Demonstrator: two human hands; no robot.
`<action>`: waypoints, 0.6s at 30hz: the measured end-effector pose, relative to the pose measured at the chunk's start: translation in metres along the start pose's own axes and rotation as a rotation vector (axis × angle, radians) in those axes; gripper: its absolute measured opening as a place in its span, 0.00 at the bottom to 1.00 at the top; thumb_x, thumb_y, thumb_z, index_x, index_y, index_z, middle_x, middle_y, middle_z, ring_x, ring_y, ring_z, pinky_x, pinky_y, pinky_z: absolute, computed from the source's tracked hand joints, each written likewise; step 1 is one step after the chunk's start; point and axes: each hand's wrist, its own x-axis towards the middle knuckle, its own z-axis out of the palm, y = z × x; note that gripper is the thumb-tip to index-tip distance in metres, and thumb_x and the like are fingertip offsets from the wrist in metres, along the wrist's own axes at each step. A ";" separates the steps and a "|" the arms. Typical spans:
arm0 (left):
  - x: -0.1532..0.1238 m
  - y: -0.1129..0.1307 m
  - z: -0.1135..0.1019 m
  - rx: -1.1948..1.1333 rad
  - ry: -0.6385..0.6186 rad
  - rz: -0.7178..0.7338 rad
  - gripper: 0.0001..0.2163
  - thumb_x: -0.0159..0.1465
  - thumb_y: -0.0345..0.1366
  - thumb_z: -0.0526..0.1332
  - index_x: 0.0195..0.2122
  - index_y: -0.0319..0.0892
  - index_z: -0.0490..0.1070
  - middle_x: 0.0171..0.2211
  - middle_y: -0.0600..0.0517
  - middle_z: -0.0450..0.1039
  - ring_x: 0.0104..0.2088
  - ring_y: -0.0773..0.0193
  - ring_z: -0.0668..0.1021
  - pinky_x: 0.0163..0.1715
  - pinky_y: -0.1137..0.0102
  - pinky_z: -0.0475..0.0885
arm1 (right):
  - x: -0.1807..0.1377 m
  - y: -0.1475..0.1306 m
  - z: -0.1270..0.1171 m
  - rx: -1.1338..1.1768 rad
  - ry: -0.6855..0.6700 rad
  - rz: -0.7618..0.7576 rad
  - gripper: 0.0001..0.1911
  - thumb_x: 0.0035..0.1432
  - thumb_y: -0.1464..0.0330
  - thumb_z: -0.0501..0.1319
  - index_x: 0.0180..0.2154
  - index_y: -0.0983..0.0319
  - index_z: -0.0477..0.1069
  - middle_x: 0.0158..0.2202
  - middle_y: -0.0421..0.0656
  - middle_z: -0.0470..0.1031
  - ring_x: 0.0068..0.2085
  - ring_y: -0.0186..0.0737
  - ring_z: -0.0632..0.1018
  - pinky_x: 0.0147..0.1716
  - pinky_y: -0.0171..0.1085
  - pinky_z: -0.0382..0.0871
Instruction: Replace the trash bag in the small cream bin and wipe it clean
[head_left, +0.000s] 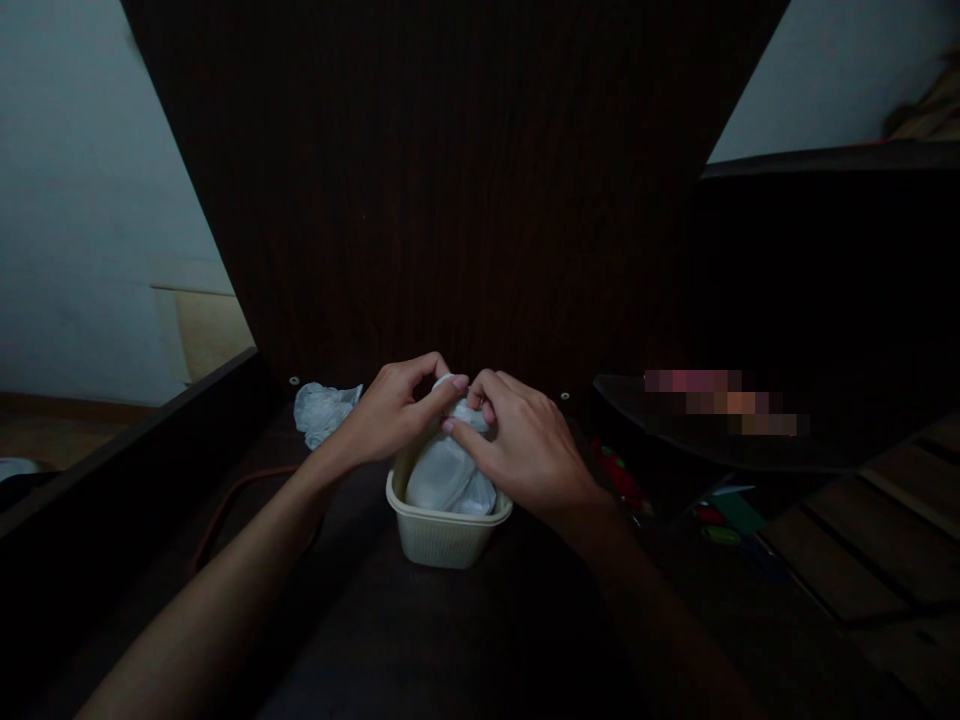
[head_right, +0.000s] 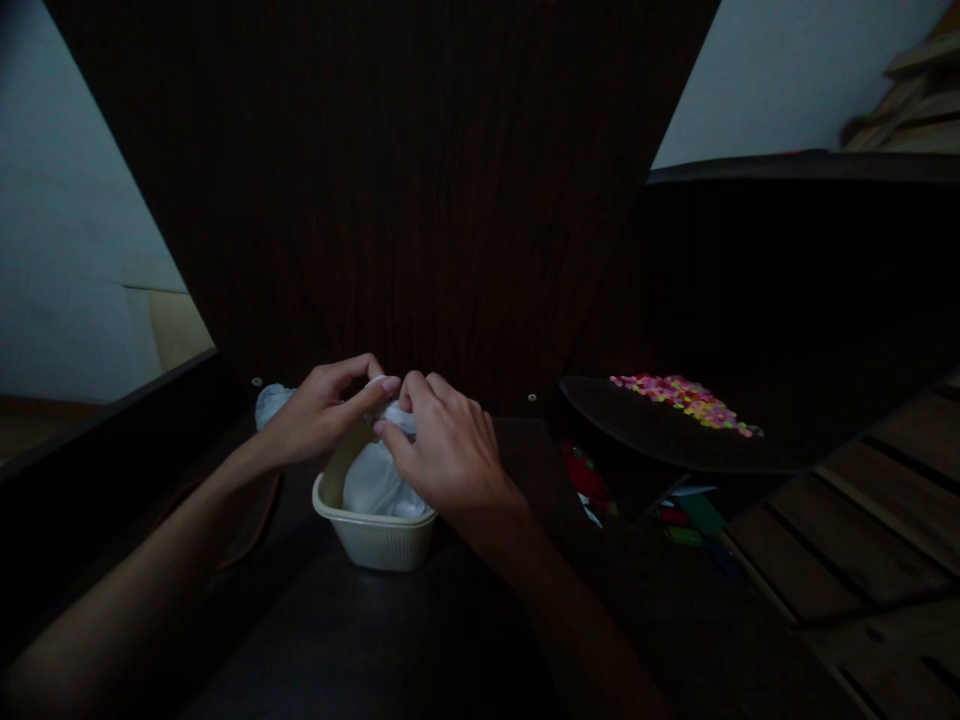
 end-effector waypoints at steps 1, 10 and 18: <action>0.000 0.000 0.000 -0.016 -0.009 0.002 0.16 0.69 0.46 0.58 0.29 0.41 0.70 0.25 0.56 0.69 0.28 0.66 0.70 0.28 0.72 0.63 | 0.000 0.002 0.000 0.014 -0.013 -0.016 0.11 0.59 0.66 0.68 0.33 0.60 0.65 0.31 0.37 0.68 0.31 0.35 0.68 0.32 0.37 0.56; 0.001 -0.016 -0.006 0.132 0.017 0.173 0.12 0.69 0.42 0.60 0.33 0.40 0.73 0.29 0.53 0.72 0.32 0.63 0.73 0.34 0.69 0.66 | 0.004 0.012 -0.009 0.175 -0.212 -0.158 0.15 0.60 0.73 0.66 0.26 0.61 0.62 0.27 0.35 0.65 0.29 0.32 0.66 0.30 0.35 0.54; 0.004 -0.025 -0.012 -0.019 0.054 0.037 0.14 0.68 0.45 0.60 0.32 0.40 0.71 0.29 0.53 0.72 0.30 0.64 0.72 0.30 0.71 0.66 | 0.003 0.019 -0.030 0.212 -0.246 -0.227 0.11 0.60 0.68 0.67 0.30 0.62 0.68 0.30 0.37 0.67 0.31 0.33 0.68 0.30 0.34 0.57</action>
